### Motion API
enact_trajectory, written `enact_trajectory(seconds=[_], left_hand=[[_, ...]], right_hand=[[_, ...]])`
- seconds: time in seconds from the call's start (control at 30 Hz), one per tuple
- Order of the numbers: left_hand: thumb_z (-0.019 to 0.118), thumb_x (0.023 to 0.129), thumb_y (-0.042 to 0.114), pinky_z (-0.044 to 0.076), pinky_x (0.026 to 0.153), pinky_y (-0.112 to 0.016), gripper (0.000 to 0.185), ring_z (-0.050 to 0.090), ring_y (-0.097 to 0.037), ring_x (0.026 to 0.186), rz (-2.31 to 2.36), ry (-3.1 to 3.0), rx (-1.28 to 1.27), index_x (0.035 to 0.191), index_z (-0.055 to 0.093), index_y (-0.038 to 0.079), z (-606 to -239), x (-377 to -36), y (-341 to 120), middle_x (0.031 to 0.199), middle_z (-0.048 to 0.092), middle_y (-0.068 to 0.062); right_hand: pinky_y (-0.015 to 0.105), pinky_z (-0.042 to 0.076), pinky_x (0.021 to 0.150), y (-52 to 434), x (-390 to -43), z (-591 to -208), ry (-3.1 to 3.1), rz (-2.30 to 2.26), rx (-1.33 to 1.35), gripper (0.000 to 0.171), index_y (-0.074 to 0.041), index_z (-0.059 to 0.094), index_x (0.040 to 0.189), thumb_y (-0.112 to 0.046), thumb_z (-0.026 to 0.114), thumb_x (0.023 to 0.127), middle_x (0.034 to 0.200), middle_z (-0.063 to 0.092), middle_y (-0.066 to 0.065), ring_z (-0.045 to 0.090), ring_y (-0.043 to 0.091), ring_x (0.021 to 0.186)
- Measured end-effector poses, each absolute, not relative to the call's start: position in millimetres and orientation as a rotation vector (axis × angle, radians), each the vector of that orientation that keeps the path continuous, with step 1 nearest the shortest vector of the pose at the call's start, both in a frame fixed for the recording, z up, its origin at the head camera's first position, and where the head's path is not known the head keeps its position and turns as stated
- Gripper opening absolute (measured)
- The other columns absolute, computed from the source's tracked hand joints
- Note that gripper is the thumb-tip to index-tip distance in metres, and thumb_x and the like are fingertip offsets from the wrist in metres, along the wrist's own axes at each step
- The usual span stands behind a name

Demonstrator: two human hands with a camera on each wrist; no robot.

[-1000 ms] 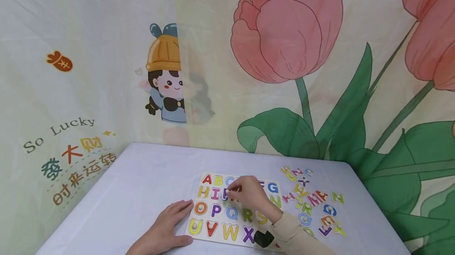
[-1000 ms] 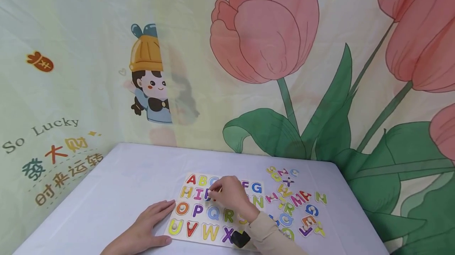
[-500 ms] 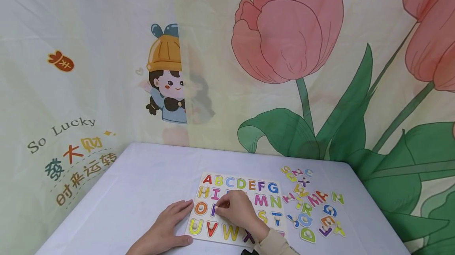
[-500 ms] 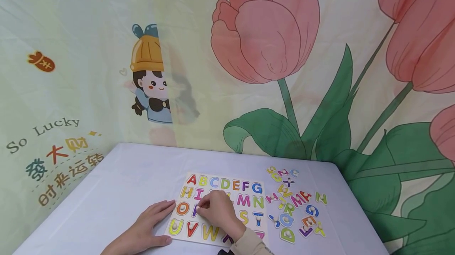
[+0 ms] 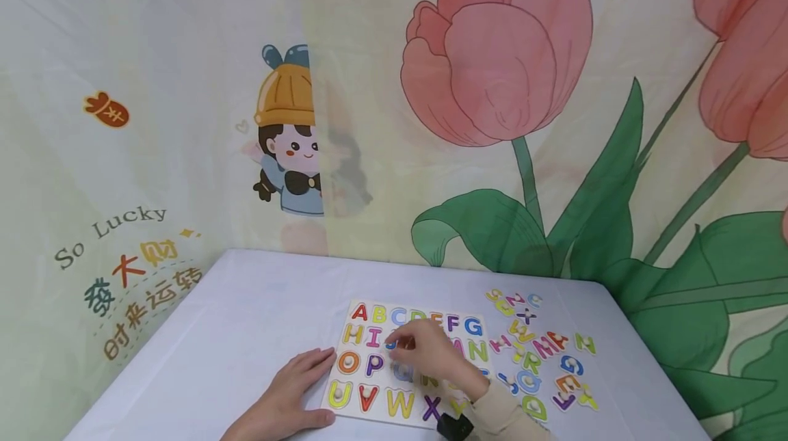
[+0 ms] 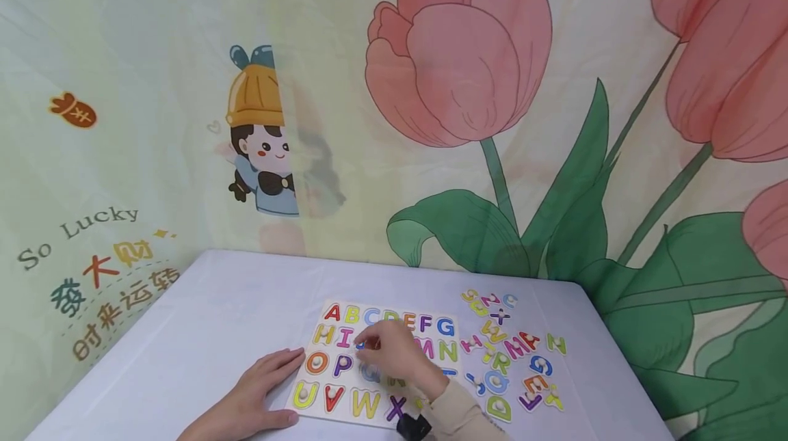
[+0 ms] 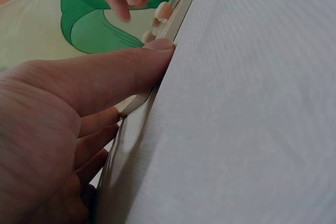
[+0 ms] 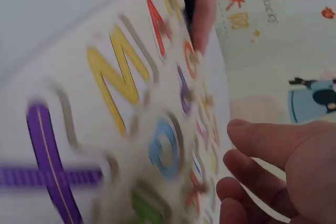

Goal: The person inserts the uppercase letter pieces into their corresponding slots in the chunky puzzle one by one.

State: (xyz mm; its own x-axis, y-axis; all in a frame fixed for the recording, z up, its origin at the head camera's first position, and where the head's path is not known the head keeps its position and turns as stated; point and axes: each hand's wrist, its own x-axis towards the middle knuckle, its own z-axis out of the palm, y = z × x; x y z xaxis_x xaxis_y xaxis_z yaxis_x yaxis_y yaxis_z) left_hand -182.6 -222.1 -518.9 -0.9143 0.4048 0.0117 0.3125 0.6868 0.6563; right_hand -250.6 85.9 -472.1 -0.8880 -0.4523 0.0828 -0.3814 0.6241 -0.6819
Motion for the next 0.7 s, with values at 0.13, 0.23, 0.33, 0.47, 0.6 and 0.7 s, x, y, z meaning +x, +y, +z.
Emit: enact_trajectory(seconds=[0.13,0.23,0.33,0.47,0.6,0.7], left_hand=[[0.086,0.080,0.056,0.028,0.116,-0.077,0.100,0.030,-0.044,0.154,1.040,2.780,0.607,0.161,0.047,0.010,-518.2,-182.0,-221.6,0.168,0.040,-0.007],[0.086,0.081,0.057,0.029,0.116,-0.076,0.100,0.031,-0.043,0.154,1.028,2.797,0.621,0.161,0.048,0.010,-517.7,-181.9,-222.2,0.168,0.041,-0.006],[0.085,0.080,0.058,0.030,0.116,-0.074,0.100,0.032,-0.042,0.153,1.018,2.816,0.633,0.160,0.048,0.010,-518.2,-181.5,-222.6,0.167,0.042,-0.006],[0.087,0.080,0.056,0.030,0.116,-0.075,0.100,0.032,-0.043,0.153,1.025,2.814,0.622,0.160,0.049,0.010,-519.5,-180.9,-222.2,0.167,0.043,-0.007],[0.087,0.079,0.055,0.029,0.116,-0.076,0.101,0.032,-0.044,0.153,1.026,2.806,0.615,0.159,0.049,0.009,-519.4,-180.7,-221.6,0.166,0.043,-0.008],[0.088,0.079,0.054,0.029,0.116,-0.076,0.100,0.033,-0.043,0.153,1.017,2.811,0.614,0.159,0.049,0.010,-519.2,-180.8,-221.2,0.166,0.043,-0.008]], right_hand=[[0.025,0.050,0.063,139.4,-274.5,-457.9,2.940,-1.134,-0.579,0.018,-0.009,0.082,0.112,-0.014,0.081,0.094,0.088,0.069,-0.005,0.058,0.012,0.077],[0.028,0.051,0.066,185.9,-296.5,-458.9,3.138,-1.158,-0.376,0.019,-0.006,0.082,0.111,-0.013,0.082,0.093,0.094,0.074,0.004,0.063,0.016,0.080],[0.033,0.053,0.069,226.7,-315.7,-466.4,3.260,-1.138,-0.162,0.025,-0.001,0.080,0.115,-0.015,0.081,0.094,0.104,0.075,0.016,0.067,0.027,0.089],[0.043,0.055,0.075,255.1,-331.7,-479.2,3.298,-1.082,0.052,0.032,0.003,0.077,0.116,-0.020,0.080,0.095,0.112,0.073,0.024,0.067,0.037,0.099],[0.040,0.055,0.073,260.0,-339.8,-487.7,3.269,-1.035,0.167,0.032,0.004,0.078,0.109,-0.025,0.081,0.094,0.105,0.074,0.020,0.066,0.032,0.091],[0.033,0.051,0.063,258.8,-343.3,-490.2,3.263,-1.013,0.180,0.028,0.003,0.080,0.100,-0.024,0.081,0.093,0.092,0.074,0.015,0.064,0.026,0.079]])
